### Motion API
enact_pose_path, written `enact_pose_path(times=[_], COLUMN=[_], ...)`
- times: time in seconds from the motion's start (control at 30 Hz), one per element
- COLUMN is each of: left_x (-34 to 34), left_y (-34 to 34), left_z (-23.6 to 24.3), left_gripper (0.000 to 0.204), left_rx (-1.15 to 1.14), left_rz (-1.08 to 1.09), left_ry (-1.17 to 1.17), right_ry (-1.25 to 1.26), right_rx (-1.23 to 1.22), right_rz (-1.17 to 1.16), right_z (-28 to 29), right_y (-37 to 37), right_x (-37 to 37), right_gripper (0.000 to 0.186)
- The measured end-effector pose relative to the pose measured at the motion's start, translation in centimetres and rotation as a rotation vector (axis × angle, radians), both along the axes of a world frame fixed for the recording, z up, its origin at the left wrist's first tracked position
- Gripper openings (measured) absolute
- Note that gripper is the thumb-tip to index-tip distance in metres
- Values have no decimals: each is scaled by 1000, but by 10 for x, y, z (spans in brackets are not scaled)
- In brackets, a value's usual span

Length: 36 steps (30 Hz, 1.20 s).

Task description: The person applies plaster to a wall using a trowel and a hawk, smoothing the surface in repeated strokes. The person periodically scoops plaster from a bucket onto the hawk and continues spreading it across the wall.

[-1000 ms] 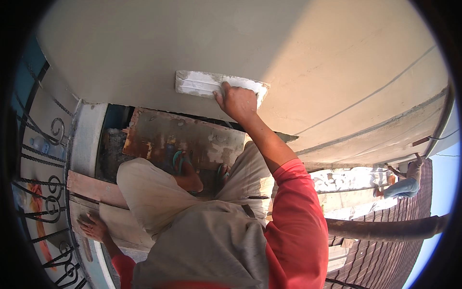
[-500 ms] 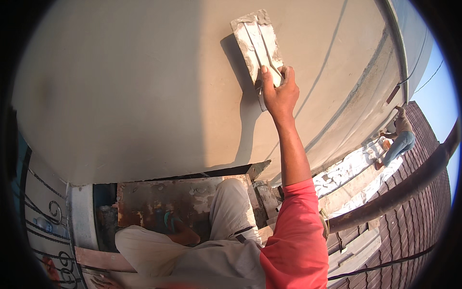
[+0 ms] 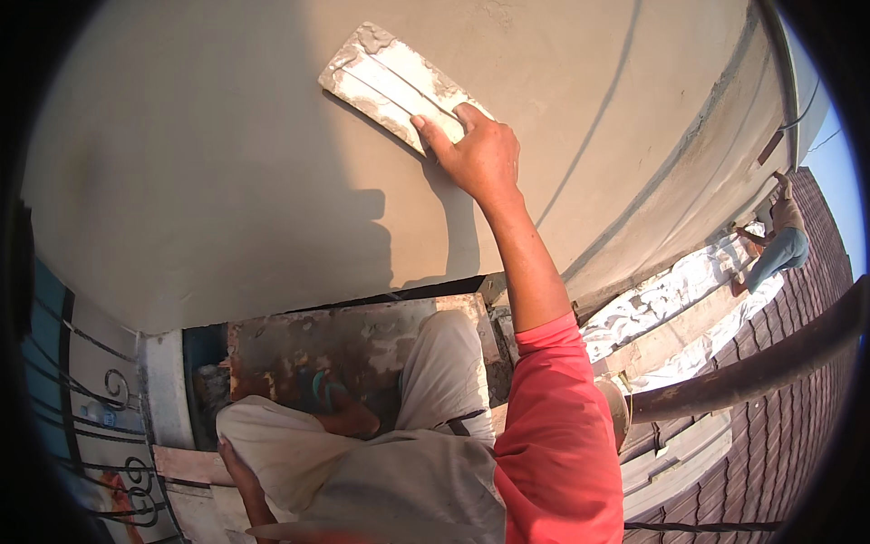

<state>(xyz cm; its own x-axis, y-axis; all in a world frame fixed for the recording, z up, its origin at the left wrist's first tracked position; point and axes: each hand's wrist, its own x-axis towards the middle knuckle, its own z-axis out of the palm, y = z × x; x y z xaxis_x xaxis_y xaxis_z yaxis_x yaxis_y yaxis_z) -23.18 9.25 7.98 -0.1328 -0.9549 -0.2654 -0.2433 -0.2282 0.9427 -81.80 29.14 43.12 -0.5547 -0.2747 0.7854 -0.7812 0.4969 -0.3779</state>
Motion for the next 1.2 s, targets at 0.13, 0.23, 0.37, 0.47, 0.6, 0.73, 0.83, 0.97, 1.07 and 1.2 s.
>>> enact_pose_path(times=[0.13,0.23,0.37,0.47,0.6,0.73,0.83,0.97,1.07,1.2], left_x=[-20,-29,-41,-44,-48,-47,-42,-35,-29,-26], left_y=[3,13,31,47,51,50,51,49,46,40], left_z=[26,43,59,67,70,67,66,66,64,66], left_gripper=[93,93,93,104,115,116,116,117,118,118], left_rx=[29,-12,-204,-288,-355,-345,-326,-287,-277,-262], left_rz=[-4,-4,-71,-83,-78,-59,-51,-55,-90,-149], left_ry=[-62,-225,-419,-491,-549,-525,-502,-525,-566,-631], right_ry=[-15,9,10,-27,-133,-128,-87,-152,-246,-546], right_rx=[137,311,409,75,-365,-146,47,270,351,-203], right_rz=[26,46,178,118,196,-57,14,197,308,601], right_z=[-73,-115,-121,-73,22,49,15,-36,-60,-84], right_y=[2,0,2,-7,-26,-69,-90,-97,-86,-59], right_x=[5,20,40,45,39,59,86,112,122,125], right_gripper=[53,48,48,45,45,51,49,47,48,41])
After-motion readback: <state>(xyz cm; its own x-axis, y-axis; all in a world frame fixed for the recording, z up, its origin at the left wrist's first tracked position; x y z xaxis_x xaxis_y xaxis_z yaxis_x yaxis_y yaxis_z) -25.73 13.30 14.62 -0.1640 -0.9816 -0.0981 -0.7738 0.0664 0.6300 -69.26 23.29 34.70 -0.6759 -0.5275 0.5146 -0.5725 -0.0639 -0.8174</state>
